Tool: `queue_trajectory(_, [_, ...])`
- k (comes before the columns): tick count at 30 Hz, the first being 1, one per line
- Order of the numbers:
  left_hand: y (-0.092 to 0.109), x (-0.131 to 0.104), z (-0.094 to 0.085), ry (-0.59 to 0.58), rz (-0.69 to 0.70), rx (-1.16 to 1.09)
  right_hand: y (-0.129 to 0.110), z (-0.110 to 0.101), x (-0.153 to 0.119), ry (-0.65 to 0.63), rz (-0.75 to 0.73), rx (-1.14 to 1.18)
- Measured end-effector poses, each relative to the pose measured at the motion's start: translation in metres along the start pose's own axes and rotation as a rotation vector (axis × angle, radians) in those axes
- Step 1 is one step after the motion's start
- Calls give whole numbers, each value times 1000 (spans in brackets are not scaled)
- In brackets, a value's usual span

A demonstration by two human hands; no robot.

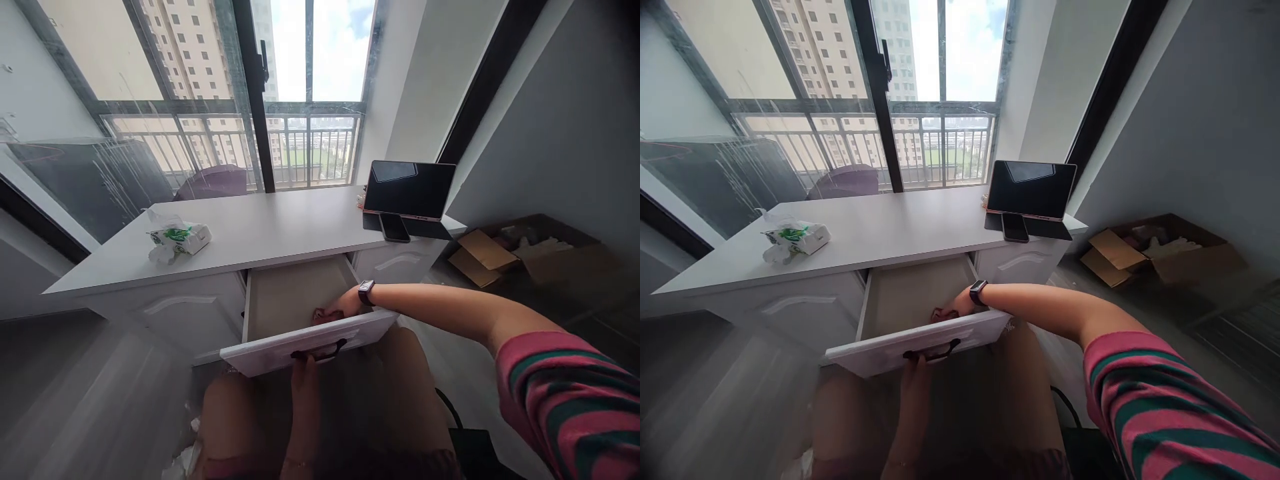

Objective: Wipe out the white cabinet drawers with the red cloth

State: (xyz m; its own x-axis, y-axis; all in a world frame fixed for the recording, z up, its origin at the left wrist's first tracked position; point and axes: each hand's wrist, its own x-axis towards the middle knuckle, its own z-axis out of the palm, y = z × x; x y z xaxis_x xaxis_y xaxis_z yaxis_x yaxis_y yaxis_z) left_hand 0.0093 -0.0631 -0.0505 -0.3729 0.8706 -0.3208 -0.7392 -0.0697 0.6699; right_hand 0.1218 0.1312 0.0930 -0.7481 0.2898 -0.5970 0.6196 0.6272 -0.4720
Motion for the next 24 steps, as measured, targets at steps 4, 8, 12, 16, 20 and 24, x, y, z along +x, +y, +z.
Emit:
queue_trajectory(4, [14, 9, 15, -68, 9, -30, -14, -29, -58, 268, -107, -42])
queue_trajectory(8, [25, 23, 27, -52, 11, -27, -26, -19, -133, 779, -191, -252])
queue_trajectory(12, [30, 32, 35, -45, -14, -7, -19, 45, -147, 1111, -28, -280])
queue_trajectory(16, [32, 34, 37, -15, 3, -2, -6, 108, -87, 1401, 111, -176])
queue_trajectory(20, [32, 28, 37, -14, 40, 0, -21, 129, -26, 1564, 197, -86])
queue_trajectory(24, [26, 18, 56, -17, 111, 46, -55, 123, 7, 1486, 56, -102])
